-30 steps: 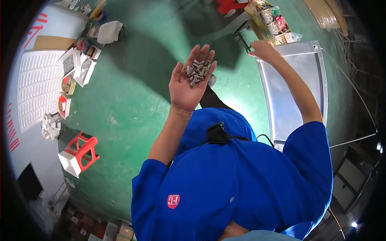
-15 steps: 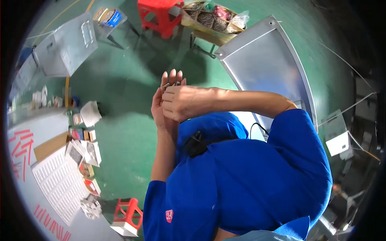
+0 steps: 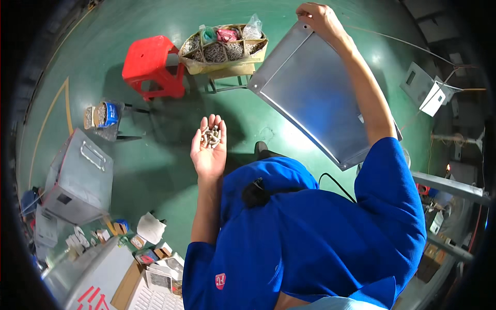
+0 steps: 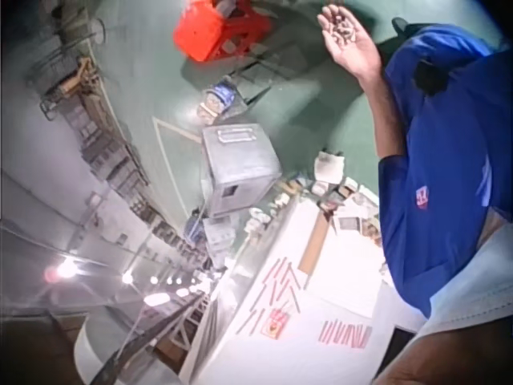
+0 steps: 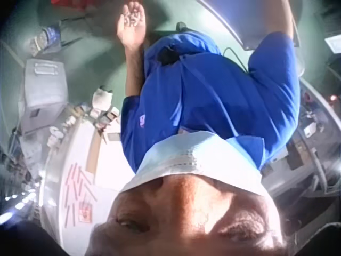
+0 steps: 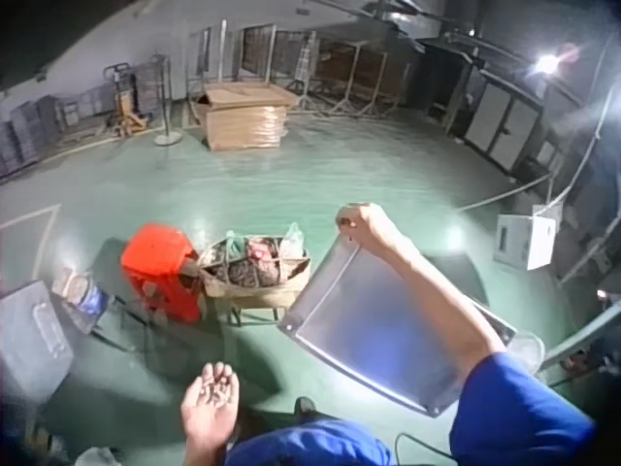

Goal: Assembling and checking the alignment of various metal enclosure boxes on a factory floor.

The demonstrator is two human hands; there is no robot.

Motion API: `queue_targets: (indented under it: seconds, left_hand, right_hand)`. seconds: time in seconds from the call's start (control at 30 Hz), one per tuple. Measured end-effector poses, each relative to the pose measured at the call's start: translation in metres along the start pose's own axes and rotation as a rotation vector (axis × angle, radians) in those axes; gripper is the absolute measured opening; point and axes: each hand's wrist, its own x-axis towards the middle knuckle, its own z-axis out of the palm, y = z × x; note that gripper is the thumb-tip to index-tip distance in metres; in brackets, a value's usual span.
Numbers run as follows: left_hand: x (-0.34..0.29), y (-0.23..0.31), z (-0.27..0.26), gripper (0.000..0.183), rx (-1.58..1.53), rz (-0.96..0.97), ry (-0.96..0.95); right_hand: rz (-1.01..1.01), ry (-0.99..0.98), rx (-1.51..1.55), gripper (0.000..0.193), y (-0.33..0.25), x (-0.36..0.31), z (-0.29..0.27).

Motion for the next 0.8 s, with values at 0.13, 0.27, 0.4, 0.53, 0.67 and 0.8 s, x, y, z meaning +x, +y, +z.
queue_targets:
  seconds: [0.13,0.27,0.4,0.53,0.67,0.8]
  left_hand:
    - [0.007,0.006,0.001,0.03,0.023,-0.009,0.078]
    - [0.014,0.008,0.006,0.03,0.09,-0.036,0.13]
    - [0.007,0.006,0.017,0.024,0.136,-0.052,0.092]
    - [0.013,-0.015,0.016,0.024,0.048,-0.165,0.184]
    - [0.012,-0.012,0.007,0.03,0.114,-0.171,0.048]
    - [0.006,-0.009,0.002,0.03,0.119,-0.127,0.005]
  right_hand:
    - [0.114,-0.257,-0.049,0.008,0.026,-0.019,-0.002]
    - [0.006,-0.262,-0.113,0.007,0.038,-0.026,0.006]
    - [-0.264,-0.139,-0.319,0.005,0.043,-0.026,0.021]
    - [-0.089,-0.326,-0.475,0.004,0.05,-0.057,0.009]
    - [-0.191,-0.222,-0.547,0.006,0.047,-0.053,0.017]
    - [-0.062,-0.339,-0.675,0.012,0.082,-0.054,0.025]
